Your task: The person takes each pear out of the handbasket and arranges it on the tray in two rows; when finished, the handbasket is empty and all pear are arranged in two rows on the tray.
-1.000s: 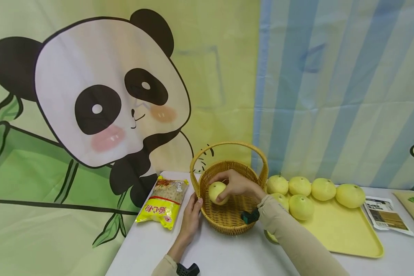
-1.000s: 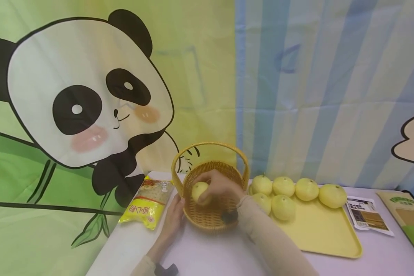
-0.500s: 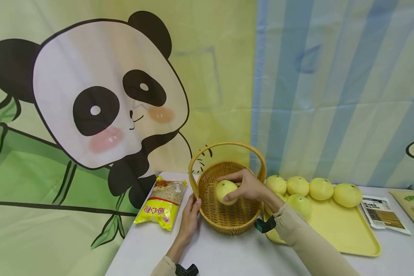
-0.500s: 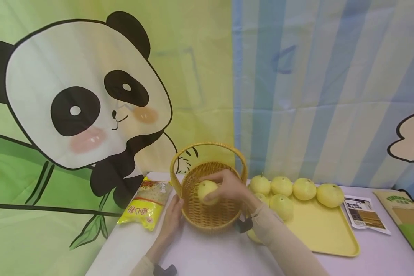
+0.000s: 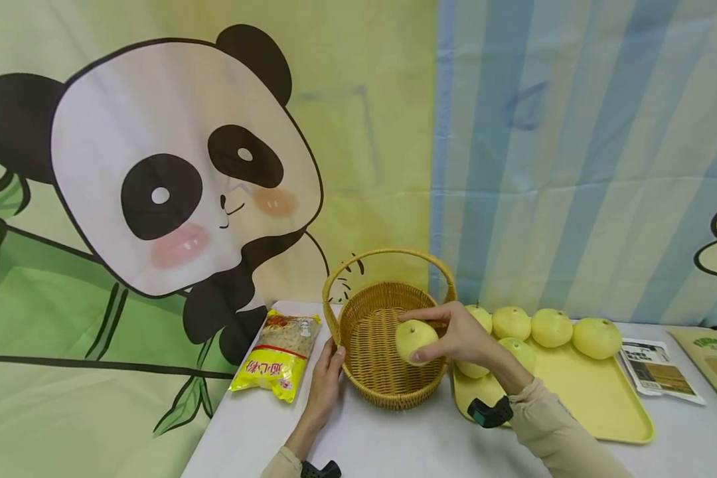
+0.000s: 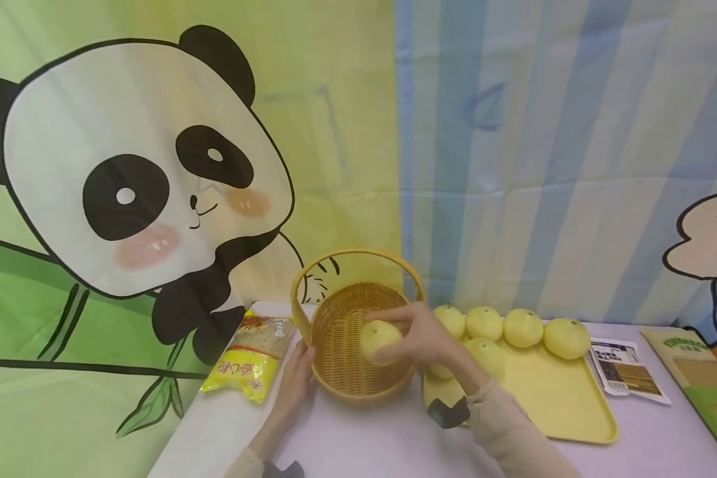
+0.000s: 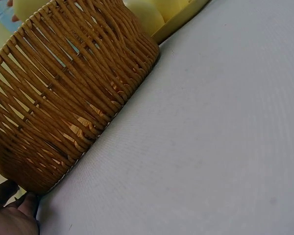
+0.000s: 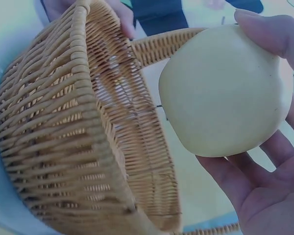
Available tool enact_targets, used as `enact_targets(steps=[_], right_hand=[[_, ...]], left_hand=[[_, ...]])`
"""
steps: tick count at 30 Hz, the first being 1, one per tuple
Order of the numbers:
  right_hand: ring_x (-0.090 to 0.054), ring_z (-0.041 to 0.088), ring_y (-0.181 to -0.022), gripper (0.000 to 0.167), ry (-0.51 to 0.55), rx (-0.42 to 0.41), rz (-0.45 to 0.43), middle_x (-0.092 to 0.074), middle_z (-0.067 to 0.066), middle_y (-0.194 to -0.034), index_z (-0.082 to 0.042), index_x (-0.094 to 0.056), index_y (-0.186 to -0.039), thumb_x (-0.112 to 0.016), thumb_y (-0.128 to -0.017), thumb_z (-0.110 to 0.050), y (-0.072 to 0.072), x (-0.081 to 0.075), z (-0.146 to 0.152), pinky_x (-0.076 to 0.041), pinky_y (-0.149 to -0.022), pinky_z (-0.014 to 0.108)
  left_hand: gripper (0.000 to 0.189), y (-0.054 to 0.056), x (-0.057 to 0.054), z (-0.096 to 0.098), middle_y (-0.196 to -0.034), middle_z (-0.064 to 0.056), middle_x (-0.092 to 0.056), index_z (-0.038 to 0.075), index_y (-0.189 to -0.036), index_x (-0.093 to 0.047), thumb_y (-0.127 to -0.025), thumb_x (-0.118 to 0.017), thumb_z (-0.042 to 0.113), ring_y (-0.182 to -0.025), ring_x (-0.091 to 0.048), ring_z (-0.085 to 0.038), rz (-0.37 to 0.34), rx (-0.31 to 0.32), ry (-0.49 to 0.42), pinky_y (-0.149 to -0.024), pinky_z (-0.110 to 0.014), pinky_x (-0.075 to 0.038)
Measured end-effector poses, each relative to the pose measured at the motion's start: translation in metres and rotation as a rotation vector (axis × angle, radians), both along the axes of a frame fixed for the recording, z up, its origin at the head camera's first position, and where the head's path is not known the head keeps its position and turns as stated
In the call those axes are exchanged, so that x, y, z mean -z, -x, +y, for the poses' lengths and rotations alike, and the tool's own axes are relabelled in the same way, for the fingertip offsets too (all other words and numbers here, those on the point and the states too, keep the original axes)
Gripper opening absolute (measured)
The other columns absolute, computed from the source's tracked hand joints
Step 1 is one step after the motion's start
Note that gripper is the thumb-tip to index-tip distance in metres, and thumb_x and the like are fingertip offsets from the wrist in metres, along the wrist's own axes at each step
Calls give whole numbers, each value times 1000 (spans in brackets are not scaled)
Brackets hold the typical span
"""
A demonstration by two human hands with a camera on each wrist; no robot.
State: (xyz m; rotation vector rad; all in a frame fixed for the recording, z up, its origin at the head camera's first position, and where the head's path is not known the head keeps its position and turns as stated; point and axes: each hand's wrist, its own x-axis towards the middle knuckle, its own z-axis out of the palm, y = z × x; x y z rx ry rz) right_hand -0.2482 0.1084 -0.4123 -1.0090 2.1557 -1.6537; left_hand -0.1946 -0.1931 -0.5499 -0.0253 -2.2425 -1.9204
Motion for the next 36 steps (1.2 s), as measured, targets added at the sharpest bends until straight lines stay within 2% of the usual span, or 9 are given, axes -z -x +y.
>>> enact_targets(steps=[5, 8, 16, 22, 29, 33, 36], right_hand=[[-78, 25, -97, 57, 30, 27, 0, -72, 17, -135, -16, -76, -133, -93, -79, -11, -10, -3, 20, -69, -74, 40], [-75, 19, -109, 58, 56, 46, 19, -70, 17, -140, -17, -75, -134, -92, -79, -8, -14, -3, 34, -69, -84, 39], [-60, 3, -135, 58, 88, 139, 123, -71, 17, -138, -5, -72, -136, -90, -81, -1, -20, -8, 75, -63, -97, 28], [-62, 3, -133, 60, 74, 221, 179, -72, 9, -139, -3, -71, -137, -89, -80, 4, -24, -8, 101, -59, -100, 21], [-61, -3, -131, 61, 16, 394, 202, -74, 1, -137, -6, -71, -138, -90, -80, 0, -26, -2, 130, -55, -99, 13], [-59, -6, -131, 61, 26, 464, 185, -73, -6, -138, -1, -67, -141, -86, -84, 4, -29, 2, 150, -54, -97, 10], [-56, -9, -130, 62, -4, 546, 152, -72, -13, -137, -2, -65, -144, -86, -86, 1, -31, 5, 166, -52, -94, 6]], left_hand=[[64, -1, 0, 0, -171, -19, -34, 11, -168, -29, -115, -42, 43, -157, -36, -38, -9, 2, 9, -129, -53, -33], [64, -1, 0, 0, -171, -20, -34, 10, -168, -29, -115, -41, 44, -157, -36, -39, -13, 1, 12, -128, -54, -33], [63, -1, -1, 0, -171, -19, -34, 11, -168, -29, -115, -41, 43, -158, -36, -38, -11, 2, 12, -129, -54, -33], [63, -1, -2, 1, -171, -20, -34, 11, -168, -29, -115, -40, 43, -158, -35, -39, -13, 1, 11, -129, -54, -32], [64, -2, -1, 1, -172, -20, -31, 9, -168, -27, -115, -41, 42, -159, -32, -39, -19, 6, -12, -130, -53, -31], [66, -3, -2, 1, -173, -18, -31, 10, -169, -26, -115, -41, 44, -160, -32, -38, -22, 9, -18, -130, -52, -31], [66, -2, -3, 1, -173, -17, -31, 11, -169, -26, -114, -41, 45, -160, -31, -37, -25, 9, -13, -130, -51, -31]])
